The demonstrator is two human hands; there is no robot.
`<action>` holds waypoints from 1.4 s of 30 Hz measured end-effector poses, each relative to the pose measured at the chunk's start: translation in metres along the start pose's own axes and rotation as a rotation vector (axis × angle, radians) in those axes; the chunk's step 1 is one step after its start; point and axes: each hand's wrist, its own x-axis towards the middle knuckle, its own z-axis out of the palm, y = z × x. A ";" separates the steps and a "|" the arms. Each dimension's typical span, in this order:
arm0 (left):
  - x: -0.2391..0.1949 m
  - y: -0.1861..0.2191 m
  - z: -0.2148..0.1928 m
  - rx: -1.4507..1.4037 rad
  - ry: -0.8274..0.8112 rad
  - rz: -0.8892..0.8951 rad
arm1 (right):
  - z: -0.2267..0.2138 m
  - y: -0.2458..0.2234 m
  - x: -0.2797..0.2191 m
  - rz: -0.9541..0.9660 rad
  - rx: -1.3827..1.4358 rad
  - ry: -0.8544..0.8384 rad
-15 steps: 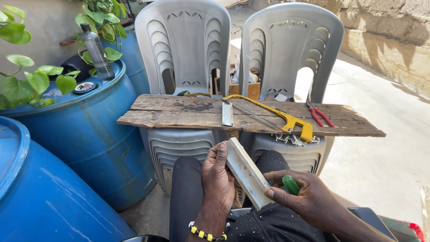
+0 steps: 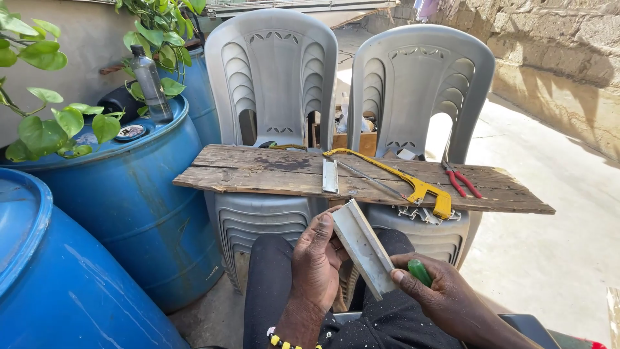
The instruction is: The person uses a screwdriver to manipulate a small metal frame piece held in their left hand. They work on the piece resting on their lap, occasionally placing it on a wooden board supported by two plastic chairs before picking it up again to continue the task.
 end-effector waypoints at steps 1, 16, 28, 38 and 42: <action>0.003 -0.005 -0.002 -0.005 -0.001 0.002 | 0.000 -0.001 -0.002 -0.002 -0.005 0.001; 0.013 0.032 -0.016 0.324 0.497 0.264 | 0.074 -0.009 0.146 -0.025 0.017 -0.349; 0.013 0.023 -0.018 0.217 0.556 0.022 | 0.166 -0.014 0.352 0.158 0.677 -0.162; 0.016 0.013 -0.020 0.161 0.508 -0.010 | 0.117 0.015 0.343 0.155 -0.254 0.403; 0.016 0.026 -0.025 0.153 0.498 -0.049 | 0.114 -0.006 0.367 0.227 -0.345 0.313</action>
